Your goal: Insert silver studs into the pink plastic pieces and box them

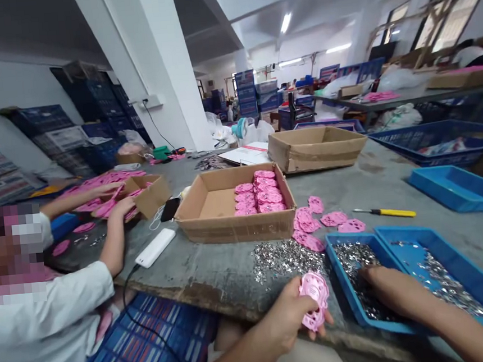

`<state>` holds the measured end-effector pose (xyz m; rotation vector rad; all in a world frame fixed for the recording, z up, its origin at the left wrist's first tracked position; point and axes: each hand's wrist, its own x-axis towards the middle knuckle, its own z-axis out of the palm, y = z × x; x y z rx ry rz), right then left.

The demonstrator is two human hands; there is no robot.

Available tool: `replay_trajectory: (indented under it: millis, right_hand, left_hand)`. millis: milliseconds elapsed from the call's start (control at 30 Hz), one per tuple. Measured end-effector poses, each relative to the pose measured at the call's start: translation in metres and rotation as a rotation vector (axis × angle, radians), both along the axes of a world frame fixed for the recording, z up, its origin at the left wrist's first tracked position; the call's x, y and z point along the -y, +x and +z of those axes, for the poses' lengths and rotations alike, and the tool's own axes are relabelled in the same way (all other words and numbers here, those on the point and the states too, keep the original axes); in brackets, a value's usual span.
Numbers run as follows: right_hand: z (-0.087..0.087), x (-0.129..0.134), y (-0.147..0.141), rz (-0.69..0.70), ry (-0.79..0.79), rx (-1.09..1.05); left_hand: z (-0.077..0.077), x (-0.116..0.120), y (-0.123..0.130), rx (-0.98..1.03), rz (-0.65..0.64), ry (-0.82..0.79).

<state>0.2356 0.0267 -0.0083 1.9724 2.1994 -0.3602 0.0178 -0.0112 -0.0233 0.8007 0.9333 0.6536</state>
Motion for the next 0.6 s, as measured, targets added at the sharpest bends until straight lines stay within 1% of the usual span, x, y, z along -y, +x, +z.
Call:
replay_trajectory:
  millis: [133, 233, 400, 500, 600]
  right_hand:
    - [0.006, -0.001, -0.005, -0.006, -0.032, 0.036]
    - [0.004, -0.005, -0.001, -0.028, -0.023, 0.031]
    - [-0.001, -0.006, 0.009, -0.043, 0.076, -0.093]
    - [0.001, -0.007, 0.013, -0.082, 0.141, -0.185]
    - [0.006, -0.007, 0.015, -0.087, 0.152, -0.233]
  left_hand:
    - [-0.003, 0.001, -0.002, -0.002, -0.023, 0.031]
    - [-0.006, 0.002, -0.004, 0.001, -0.034, 0.043]
    - [-0.007, 0.004, -0.006, 0.000, -0.010, 0.038]
    - [-0.007, 0.003, -0.007, 0.006, -0.010, 0.043]
    - [-0.009, 0.001, -0.007, 0.018, -0.010, 0.050]
